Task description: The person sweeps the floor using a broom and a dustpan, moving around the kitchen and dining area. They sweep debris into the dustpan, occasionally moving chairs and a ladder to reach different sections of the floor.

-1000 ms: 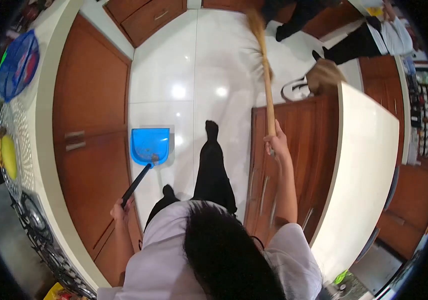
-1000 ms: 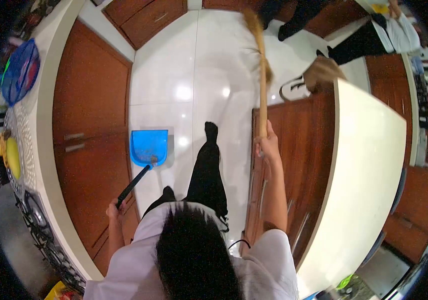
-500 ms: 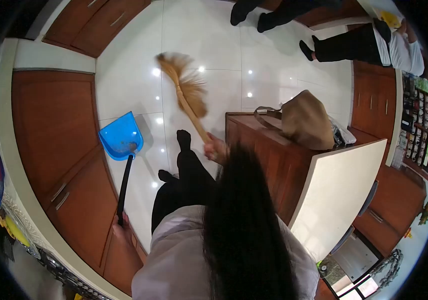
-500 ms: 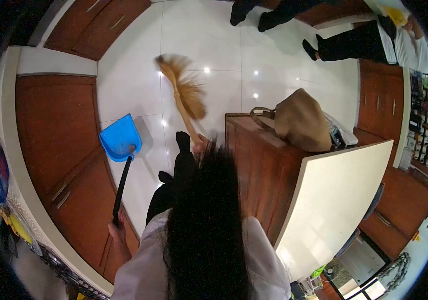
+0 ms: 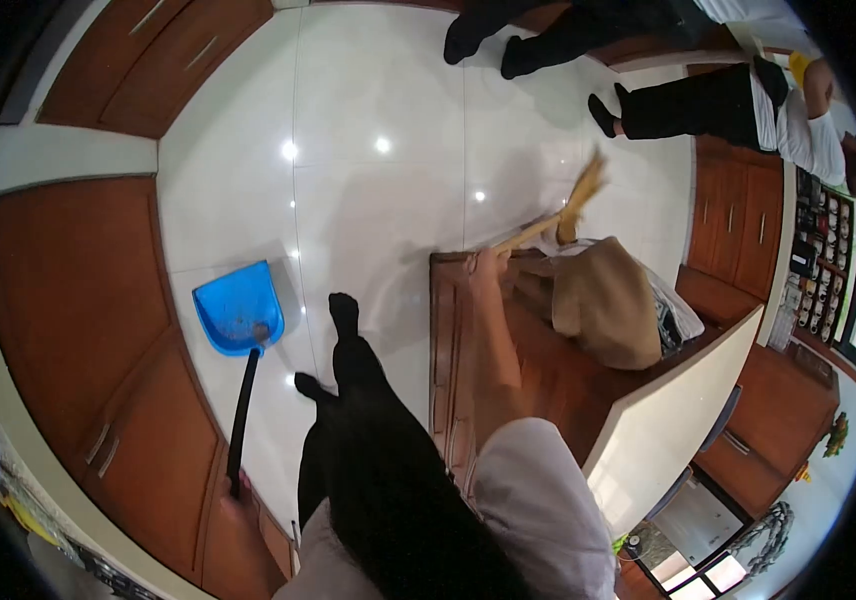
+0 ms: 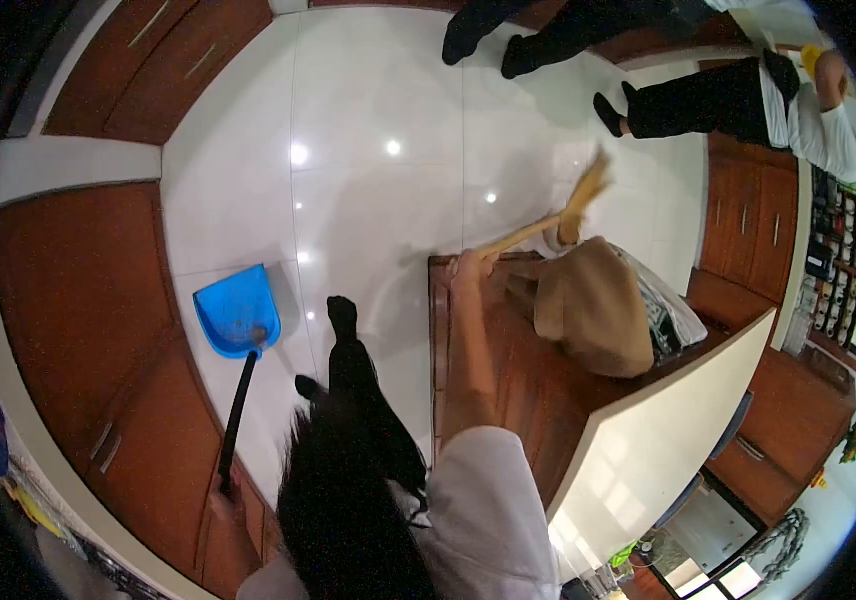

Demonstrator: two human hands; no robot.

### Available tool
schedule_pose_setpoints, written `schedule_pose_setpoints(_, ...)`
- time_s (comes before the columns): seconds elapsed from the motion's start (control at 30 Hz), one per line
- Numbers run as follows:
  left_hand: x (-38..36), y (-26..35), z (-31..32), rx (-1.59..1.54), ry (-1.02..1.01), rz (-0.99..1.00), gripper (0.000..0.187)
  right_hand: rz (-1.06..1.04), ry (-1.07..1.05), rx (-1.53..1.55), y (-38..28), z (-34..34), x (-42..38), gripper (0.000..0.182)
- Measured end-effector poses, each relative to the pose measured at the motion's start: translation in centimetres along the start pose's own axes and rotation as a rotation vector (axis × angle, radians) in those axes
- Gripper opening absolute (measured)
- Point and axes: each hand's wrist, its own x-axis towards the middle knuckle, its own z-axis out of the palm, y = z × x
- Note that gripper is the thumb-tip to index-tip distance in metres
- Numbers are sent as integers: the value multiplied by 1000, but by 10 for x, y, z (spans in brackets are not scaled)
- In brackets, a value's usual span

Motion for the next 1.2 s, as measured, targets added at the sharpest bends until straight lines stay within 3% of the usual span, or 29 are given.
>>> schedule_pose_setpoints(0.07, 1, 2, -6, 30, -214, 12, 26, 127, 105, 20, -20, 31, 42, 6)
schedule_pose_setpoints(0.1, -3, 6, 5, 30, -212, 20, 26, 208, 59, 15, -34, 35, 64, 7)
schedule_pose_setpoints(0.13, -14, 8, 18, 73, -66, 28, 26, 279, 33, 82, -41, 41, 91, 2)
schedule_pose_setpoints(0.17, -19, 8, 26, 114, 77, 34, 26, 347, 10, 149, -46, 42, 114, 9)
schedule_pose_setpoints(0.33, 2, -3, -12, 201, 33, 36, 30, 363, -159, -91, -86, 54, 158, 8)
schedule_pose_setpoints(0.4, -1, 1, 1, 230, -13, 16, 31, 335, -272, -264, -97, 61, 168, 11)
schedule_pose_setpoints(0.47, -20, 5, 36, 193, 218, 78, 25, 305, -253, -548, -96, 68, 193, 11)
schedule_pose_setpoints(0.5, -13, 0, 24, 129, 221, 80, 23, 319, -247, -553, -88, 70, 189, 11)
schedule_pose_setpoints(0.6, -5, 4, 18, 173, 123, 32, 22, 35, -231, -824, -57, 64, 166, 12)
schedule_pose_setpoints(0.63, -6, 5, 18, 168, 115, 33, 22, -80, -236, -877, -37, 60, 162, 20)
schedule_pose_setpoints(0.73, 0, 4, 9, 139, 52, 18, 24, -278, -316, -967, 9, 59, 70, 27)
schedule_pose_setpoints(0.8, 15, -3, -15, 53, -78, -8, 21, -199, -290, -984, 28, 70, -1, 26)
schedule_pose_setpoints(0.87, 14, -8, -12, -11, -24, -6, 20, -220, -516, -1109, 66, 81, -29, 39)
schedule_pose_setpoints(0.93, 18, -15, -28, -101, 56, 7, 18, -397, -584, -1108, 119, 97, -63, 47)
schedule_pose_setpoints(1.0, 39, -25, -52, -129, -12, -88, 18, -581, -703, -1177, 145, 115, -117, 59)
schedule_pose_setpoints(1.07, 49, -31, -58, -157, 8, -74, 18, -527, -730, -1271, 180, 131, -156, 63)
schedule_pose_setpoints(1.1, 54, -34, -62, -154, 19, -75, 17, -675, -721, -1236, 171, 129, -194, 58)
schedule_pose_setpoints(1.13, 58, -37, -65, -174, 22, -71, 17, -690, -736, -1238, 178, 130, -198, 58)
schedule_pose_setpoints(1.2, 70, -44, -75, -223, 26, -23, 17, -619, -1058, -1222, 182, 134, -197, 46)
